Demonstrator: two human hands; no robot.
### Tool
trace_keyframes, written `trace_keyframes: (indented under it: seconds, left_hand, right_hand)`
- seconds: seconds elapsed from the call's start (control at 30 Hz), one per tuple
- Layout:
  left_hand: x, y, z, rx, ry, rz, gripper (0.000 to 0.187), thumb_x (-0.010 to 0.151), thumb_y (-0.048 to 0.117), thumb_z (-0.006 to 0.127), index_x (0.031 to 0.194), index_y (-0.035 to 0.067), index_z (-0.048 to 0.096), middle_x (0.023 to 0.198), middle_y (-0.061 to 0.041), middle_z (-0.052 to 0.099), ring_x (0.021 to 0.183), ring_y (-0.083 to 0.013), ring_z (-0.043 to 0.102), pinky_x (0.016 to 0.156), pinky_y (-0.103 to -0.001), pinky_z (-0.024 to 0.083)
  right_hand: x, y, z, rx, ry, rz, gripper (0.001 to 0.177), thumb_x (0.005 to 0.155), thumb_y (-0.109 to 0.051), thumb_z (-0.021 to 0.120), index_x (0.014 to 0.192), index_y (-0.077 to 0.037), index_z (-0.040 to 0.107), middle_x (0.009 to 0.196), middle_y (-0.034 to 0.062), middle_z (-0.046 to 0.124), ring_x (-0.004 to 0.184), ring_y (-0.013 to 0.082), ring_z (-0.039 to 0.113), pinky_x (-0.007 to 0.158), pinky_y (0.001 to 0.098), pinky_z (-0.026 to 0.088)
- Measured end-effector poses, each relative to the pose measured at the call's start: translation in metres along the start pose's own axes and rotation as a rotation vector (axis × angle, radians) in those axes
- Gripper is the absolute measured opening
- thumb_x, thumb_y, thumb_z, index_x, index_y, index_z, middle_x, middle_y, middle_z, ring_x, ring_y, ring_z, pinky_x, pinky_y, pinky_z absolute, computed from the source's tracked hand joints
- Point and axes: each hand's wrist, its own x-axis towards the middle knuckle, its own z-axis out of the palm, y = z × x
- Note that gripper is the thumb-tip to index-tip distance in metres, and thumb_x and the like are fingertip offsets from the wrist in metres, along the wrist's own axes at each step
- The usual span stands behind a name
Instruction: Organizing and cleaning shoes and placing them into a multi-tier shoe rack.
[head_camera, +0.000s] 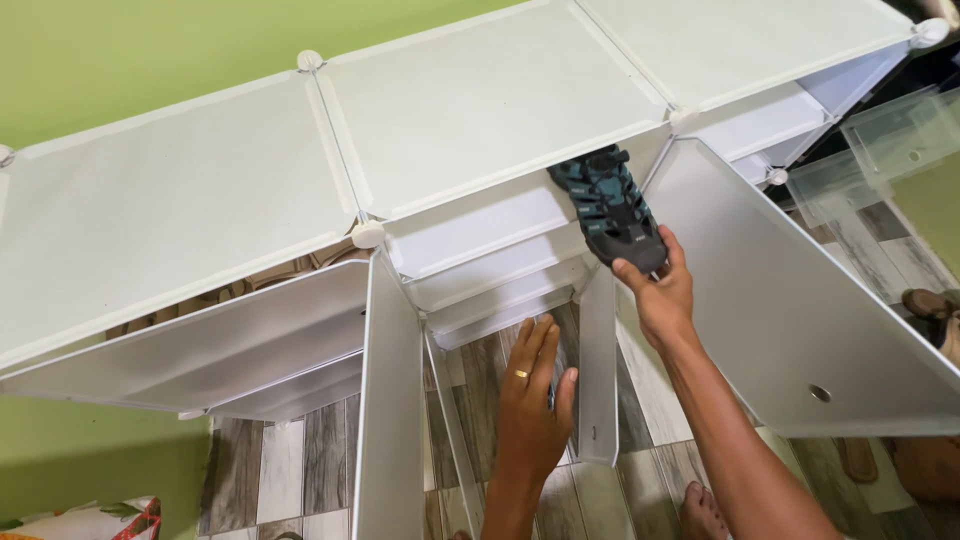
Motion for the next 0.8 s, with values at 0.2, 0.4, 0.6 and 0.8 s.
trace_keyframes:
  seconds: [0.2,0.4,0.6,0.8]
  left_hand:
    - [0.001,-0.002,-0.005,-0.04,0.034,0.058,0.05,0.1,0.004,0.067,0.147,0.002,0.052,0.155,-0.017,0.051,0.149,-0.0399,0.047,0.12,-0.047,0.044]
    - [0.001,-0.002,0.002,-0.068,0.015,0.045,0.048,0.1,0.003,0.065,0.146,0.002,0.053,0.155,-0.017,0.052,0.148,-0.0391,0.048,0.12,-0.047,0.044]
    - [-0.002,-0.003,0.007,-0.062,0.008,-0.018,0.047,0.1,0.004,0.065,0.146,0.001,0.055,0.155,-0.017,0.053,0.148,-0.0358,0.049,0.119,-0.044,0.045]
    - [0.002,-0.002,0.01,-0.039,0.01,-0.019,0.048,0.1,0.004,0.064,0.146,-0.001,0.053,0.156,-0.018,0.051,0.148,-0.0364,0.048,0.119,-0.044,0.044]
  right_hand:
    - [0.055,0.045,0.02,0.219,-0.079,-0.04,0.092,0.091,0.006,0.07,0.165,-0.01,0.017,0.152,0.0212,0.049,0.125,0.0232,0.063,0.101,0.0343,0.059]
    - [0.055,0.058,0.046,0.197,0.079,-0.093,0.091,0.093,0.003,0.073,0.163,-0.013,0.015,0.138,0.0165,0.045,0.099,0.0159,0.062,0.092,0.0318,0.06]
    - [0.072,0.065,0.052,0.089,0.166,-0.119,0.082,0.091,0.001,0.08,0.151,-0.011,0.026,0.12,0.0096,0.052,0.084,0.0094,0.059,0.075,0.0237,0.052]
    - [0.087,0.069,0.059,0.016,0.216,-0.153,0.081,0.087,-0.001,0.085,0.151,-0.01,0.036,0.119,0.0101,0.053,0.089,0.0108,0.057,0.08,0.0242,0.054]
